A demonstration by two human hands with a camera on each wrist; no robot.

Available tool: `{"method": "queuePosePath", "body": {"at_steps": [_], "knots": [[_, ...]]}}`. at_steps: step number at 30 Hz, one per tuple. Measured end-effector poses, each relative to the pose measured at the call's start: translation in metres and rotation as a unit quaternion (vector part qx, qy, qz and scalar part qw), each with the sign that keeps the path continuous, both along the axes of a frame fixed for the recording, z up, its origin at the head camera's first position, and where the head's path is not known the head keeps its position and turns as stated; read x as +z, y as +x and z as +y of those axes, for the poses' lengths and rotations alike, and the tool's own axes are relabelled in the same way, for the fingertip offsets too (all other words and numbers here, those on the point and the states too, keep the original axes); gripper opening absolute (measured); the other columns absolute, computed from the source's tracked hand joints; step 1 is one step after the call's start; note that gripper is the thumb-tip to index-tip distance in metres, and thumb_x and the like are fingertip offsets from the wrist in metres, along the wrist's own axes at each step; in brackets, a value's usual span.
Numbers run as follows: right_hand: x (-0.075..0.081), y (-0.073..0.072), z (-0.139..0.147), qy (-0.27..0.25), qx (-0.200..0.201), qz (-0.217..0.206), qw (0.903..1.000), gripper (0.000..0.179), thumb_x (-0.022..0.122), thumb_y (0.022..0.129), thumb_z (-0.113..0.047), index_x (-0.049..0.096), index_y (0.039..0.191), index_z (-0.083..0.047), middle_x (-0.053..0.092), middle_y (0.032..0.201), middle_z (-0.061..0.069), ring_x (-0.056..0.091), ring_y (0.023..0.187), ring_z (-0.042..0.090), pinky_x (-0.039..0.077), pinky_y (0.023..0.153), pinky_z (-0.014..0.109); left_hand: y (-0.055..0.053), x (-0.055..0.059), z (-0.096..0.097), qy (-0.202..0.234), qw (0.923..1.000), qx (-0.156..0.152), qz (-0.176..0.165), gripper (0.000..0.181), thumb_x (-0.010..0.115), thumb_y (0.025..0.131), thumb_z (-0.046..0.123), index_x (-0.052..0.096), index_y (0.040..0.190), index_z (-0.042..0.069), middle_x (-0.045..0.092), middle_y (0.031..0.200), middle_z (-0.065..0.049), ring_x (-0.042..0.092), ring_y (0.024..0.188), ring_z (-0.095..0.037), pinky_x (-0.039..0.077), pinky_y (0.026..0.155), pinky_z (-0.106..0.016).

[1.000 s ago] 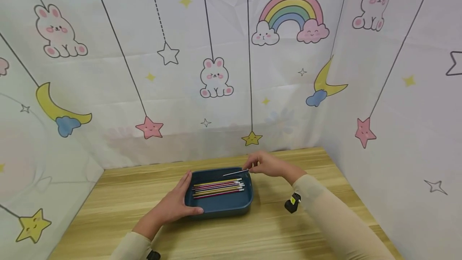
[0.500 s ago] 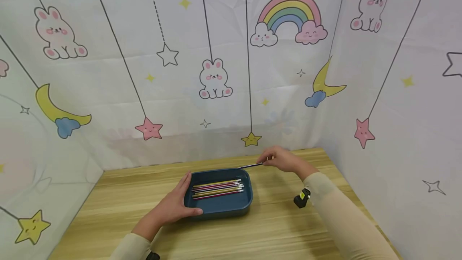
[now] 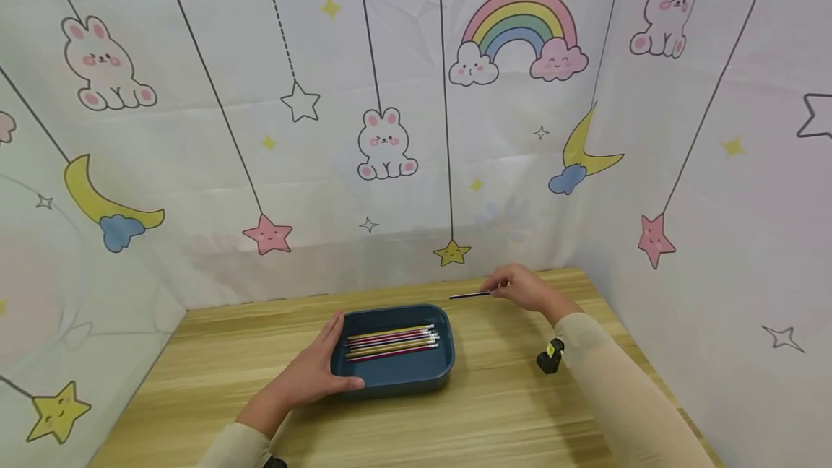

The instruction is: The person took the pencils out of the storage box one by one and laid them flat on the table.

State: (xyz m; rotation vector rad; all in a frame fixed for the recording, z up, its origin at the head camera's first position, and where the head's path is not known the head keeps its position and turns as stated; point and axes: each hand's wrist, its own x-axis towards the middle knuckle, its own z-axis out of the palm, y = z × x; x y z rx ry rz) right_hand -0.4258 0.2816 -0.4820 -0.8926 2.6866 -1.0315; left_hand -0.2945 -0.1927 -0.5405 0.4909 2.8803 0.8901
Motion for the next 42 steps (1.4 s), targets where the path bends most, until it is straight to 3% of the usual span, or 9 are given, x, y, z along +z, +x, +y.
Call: {"method": "queuePosePath", "body": {"at_steps": [8, 16, 30, 42], "knots": [[-0.018, -0.010, 0.006, 0.003, -0.019, 0.007, 0.9998, 0.024, 0.071, 0.105, 0.005, 0.087, 0.117, -0.007, 0.078, 0.123, 0.011, 0.070, 0.119, 0.037, 0.060, 0.098, 0.052, 0.000, -0.001, 0.000, -0.005, 1.0000, 0.003, 0.000, 0.141, 0.089, 0.081, 0.072, 0.011, 0.179, 0.007, 0.010, 0.186, -0.014, 0.038, 0.159, -0.049, 0.041, 0.120, -0.069], [-0.036, -0.017, 0.005, 0.002, -0.003, 0.028, 0.9996, 0.023, 0.071, 0.103, 0.008, 0.087, 0.114, -0.005, 0.079, 0.117, 0.012, 0.071, 0.114, 0.037, 0.059, 0.098, 0.056, 0.000, -0.001, 0.000, -0.008, 1.0000, 0.004, -0.002, 0.140, 0.089, 0.082, 0.072, 0.011, 0.179, 0.008, 0.009, 0.186, -0.014, 0.037, 0.160, -0.049, 0.040, 0.120, -0.070], [-0.051, -0.021, 0.004, -0.005, -0.016, -0.005, 0.9999, 0.020, 0.071, 0.104, 0.006, 0.086, 0.116, -0.001, 0.077, 0.117, 0.013, 0.071, 0.112, 0.035, 0.061, 0.097, 0.053, 0.001, 0.001, 0.001, -0.006, 0.9999, 0.007, -0.004, 0.140, 0.089, 0.081, 0.073, 0.011, 0.179, 0.009, 0.009, 0.186, -0.013, 0.039, 0.159, -0.049, 0.041, 0.120, -0.070], [-0.059, -0.029, 0.003, 0.011, -0.010, -0.001, 0.9999, 0.021, 0.071, 0.104, 0.006, 0.086, 0.116, -0.002, 0.077, 0.118, 0.012, 0.071, 0.115, 0.037, 0.060, 0.100, 0.054, 0.000, 0.000, 0.000, 0.000, 1.0000, 0.006, -0.008, 0.140, 0.090, 0.082, 0.071, 0.011, 0.179, 0.010, 0.008, 0.186, -0.012, 0.039, 0.158, -0.050, 0.041, 0.119, -0.071]]}}
